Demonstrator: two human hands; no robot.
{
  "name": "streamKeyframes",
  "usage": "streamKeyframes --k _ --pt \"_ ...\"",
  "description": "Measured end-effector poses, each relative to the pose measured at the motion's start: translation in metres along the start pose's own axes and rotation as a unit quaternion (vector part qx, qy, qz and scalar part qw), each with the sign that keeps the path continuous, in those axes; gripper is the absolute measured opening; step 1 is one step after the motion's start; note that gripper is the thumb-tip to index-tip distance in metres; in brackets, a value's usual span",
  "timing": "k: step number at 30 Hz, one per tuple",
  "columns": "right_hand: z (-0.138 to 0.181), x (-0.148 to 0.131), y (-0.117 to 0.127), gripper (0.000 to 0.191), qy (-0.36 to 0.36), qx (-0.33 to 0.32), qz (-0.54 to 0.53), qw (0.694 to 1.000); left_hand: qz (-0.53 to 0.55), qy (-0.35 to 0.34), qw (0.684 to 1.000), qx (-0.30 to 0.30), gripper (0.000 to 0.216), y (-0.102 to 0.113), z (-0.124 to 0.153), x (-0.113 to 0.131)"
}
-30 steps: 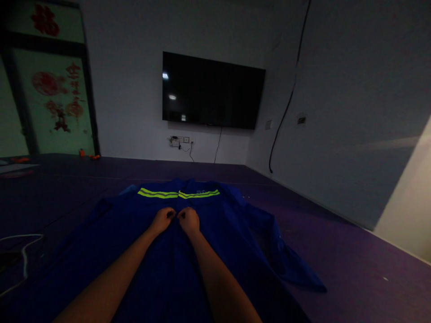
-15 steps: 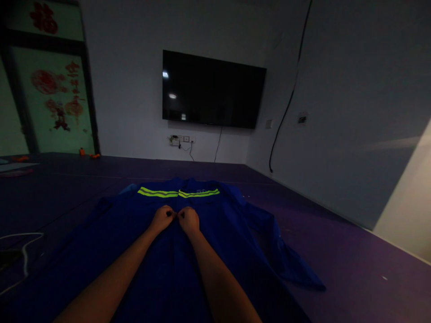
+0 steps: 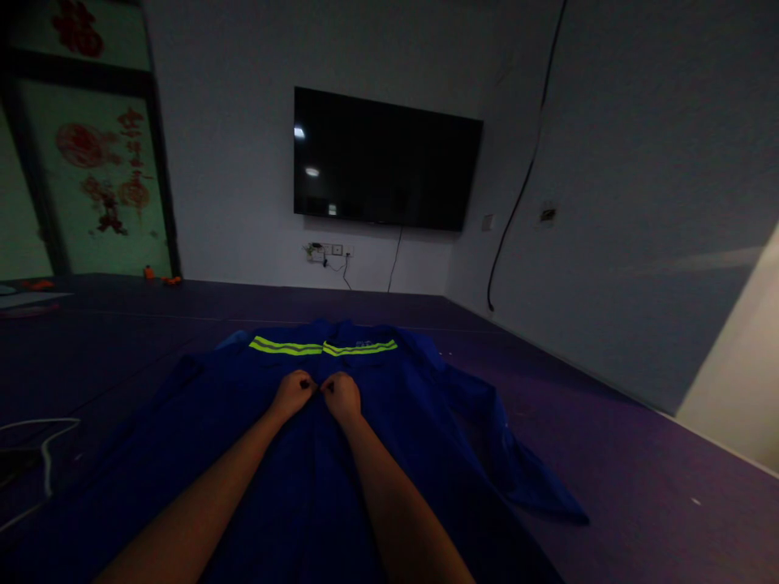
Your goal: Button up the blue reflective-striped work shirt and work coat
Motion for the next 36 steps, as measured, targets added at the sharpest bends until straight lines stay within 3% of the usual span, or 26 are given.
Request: streamKeyframes --k 10,16,23,36 --pt "-0.0009 0.0013 -0.0004 0.014 -0.025 -0.006 -0.018 1.000 -0.002 -0.002 1.000 -0.007 0.015 0.0000 0.0006 -0.0004" --pt "-0.0016 0.0029 -0.0003 0.014 -0.028 -0.005 -0.039 0.999 0.033 0.031 0.999 0.007 0.009 -0.0007 0.0018 -0.0050" --pt "-0.0019 0.0050 0.0016 0.017 -0.036 0.023 -0.062 0.997 0.031 -0.009 0.999 -0.013 0.013 -0.0031 0.0001 -0.0041" --pt "0.0009 -0.0016 0.0028 0.011 -0.025 -0.001 0.036 0.999 0.036 -0.002 0.999 -0.013 0.011 -0.0034 0.0011 -0.0044"
Point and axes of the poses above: each hand's wrist, its own z-axis away from the middle knuckle, its own y-axis out of the back of the hand, x = y × z, the point moved 4 cm from there along -z, towards the middle knuckle, and after that the axes turned 4 degrees about -z, right-handed, at the moved point
